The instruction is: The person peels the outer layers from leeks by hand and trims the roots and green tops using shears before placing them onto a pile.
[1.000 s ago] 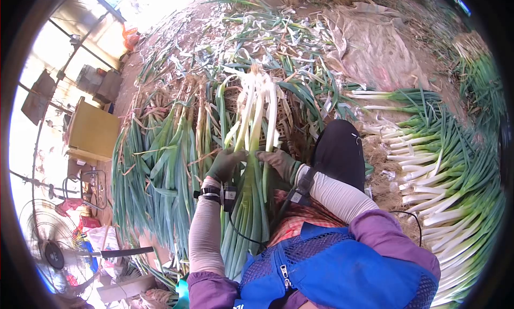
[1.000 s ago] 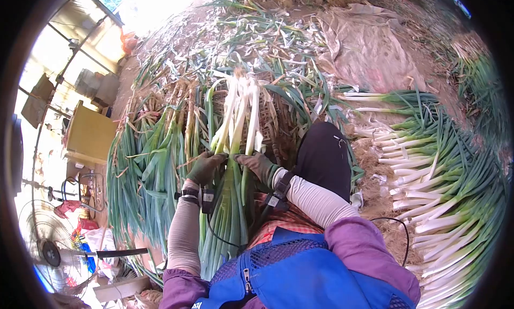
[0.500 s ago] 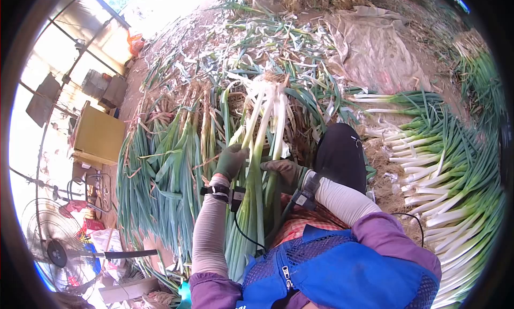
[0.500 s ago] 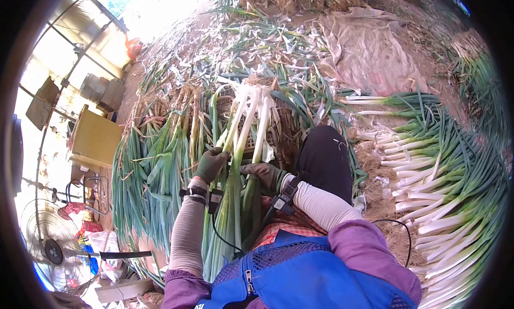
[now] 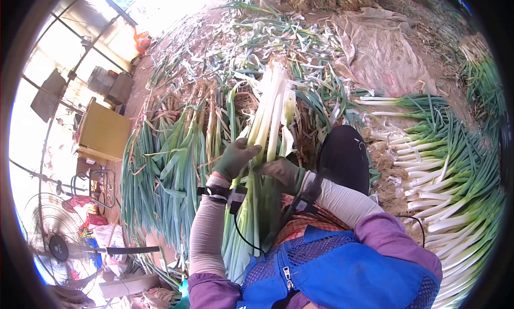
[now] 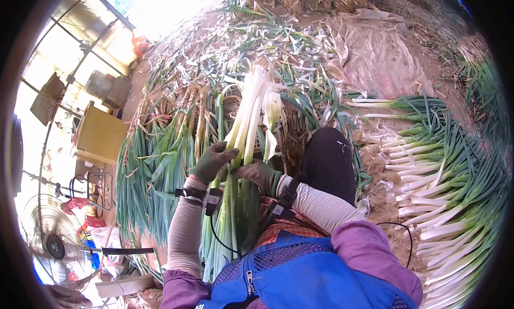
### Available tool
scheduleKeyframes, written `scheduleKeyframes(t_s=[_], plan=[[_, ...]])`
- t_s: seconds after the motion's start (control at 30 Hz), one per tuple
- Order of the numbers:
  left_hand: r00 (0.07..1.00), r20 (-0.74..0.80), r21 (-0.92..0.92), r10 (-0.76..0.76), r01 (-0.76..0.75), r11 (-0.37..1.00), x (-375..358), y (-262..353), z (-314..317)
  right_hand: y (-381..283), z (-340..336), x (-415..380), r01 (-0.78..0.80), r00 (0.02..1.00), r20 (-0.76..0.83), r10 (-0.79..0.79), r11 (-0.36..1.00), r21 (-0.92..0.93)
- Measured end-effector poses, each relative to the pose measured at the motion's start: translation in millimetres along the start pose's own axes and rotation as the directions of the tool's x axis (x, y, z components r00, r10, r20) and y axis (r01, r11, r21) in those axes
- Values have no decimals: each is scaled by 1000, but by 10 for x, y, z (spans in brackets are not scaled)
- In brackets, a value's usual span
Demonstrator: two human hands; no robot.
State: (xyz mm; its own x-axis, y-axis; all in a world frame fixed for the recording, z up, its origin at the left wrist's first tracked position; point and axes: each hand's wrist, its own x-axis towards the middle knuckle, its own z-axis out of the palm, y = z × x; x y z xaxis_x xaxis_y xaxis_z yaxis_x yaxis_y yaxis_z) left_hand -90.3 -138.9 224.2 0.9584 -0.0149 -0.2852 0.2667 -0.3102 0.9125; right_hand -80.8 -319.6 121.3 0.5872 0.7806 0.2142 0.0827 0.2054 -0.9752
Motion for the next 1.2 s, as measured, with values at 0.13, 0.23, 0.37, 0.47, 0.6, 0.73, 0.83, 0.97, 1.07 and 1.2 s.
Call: scheduleKeyframes(t_s=[0.13, 0.23, 0.37, 0.47, 0.6, 0.73, 0.83, 0.97, 1.07, 1.2], plan=[[971, -238, 64, -19, 35, 997, 26, -33, -225, 195, -104, -115, 262, 964, 37, -262, 965, 4], [975, -216, -99, -61, 41, 994, 74, -100, -283, 177, -72, -129, 350, 936, 24, -351, 924, -155], [998, 54, -71, 43, -39, 997, 26, 47, -28, -24, 169, 149, 188, 969, -90, -229, 926, -328], [970, 241, -141, 0, 35, 989, -56, 179, -122, -275, 219, 95, -104, 976, -177, 126, 986, 129], [957, 264, -316, -121, 204, 926, -136, 183, -393, -301, -50, -104, 220, 975, 45, -216, 960, -174], [969, 237, -188, -68, 115, 975, -232, 287, -308, 11, -90, -111, 151, 985, 42, -169, 949, 276], [979, 190, -300, -72, 128, 945, -138, 206, -245, -82, -78, -70, 192, 976, 47, -213, 941, 279], [989, 79, -197, 128, -110, 974, -40, 74, -211, -18, 8, -19, 190, 979, 42, -199, 969, 155], [1000, 21, -330, 16, -8, 944, -45, 122, -325, 28, -50, -63, 206, 977, 21, -210, 970, 131], [997, 71, -529, 1, 37, 848, -72, 55, -531, 114, 43, -129, 97, 991, -118, -57, 925, 367]])
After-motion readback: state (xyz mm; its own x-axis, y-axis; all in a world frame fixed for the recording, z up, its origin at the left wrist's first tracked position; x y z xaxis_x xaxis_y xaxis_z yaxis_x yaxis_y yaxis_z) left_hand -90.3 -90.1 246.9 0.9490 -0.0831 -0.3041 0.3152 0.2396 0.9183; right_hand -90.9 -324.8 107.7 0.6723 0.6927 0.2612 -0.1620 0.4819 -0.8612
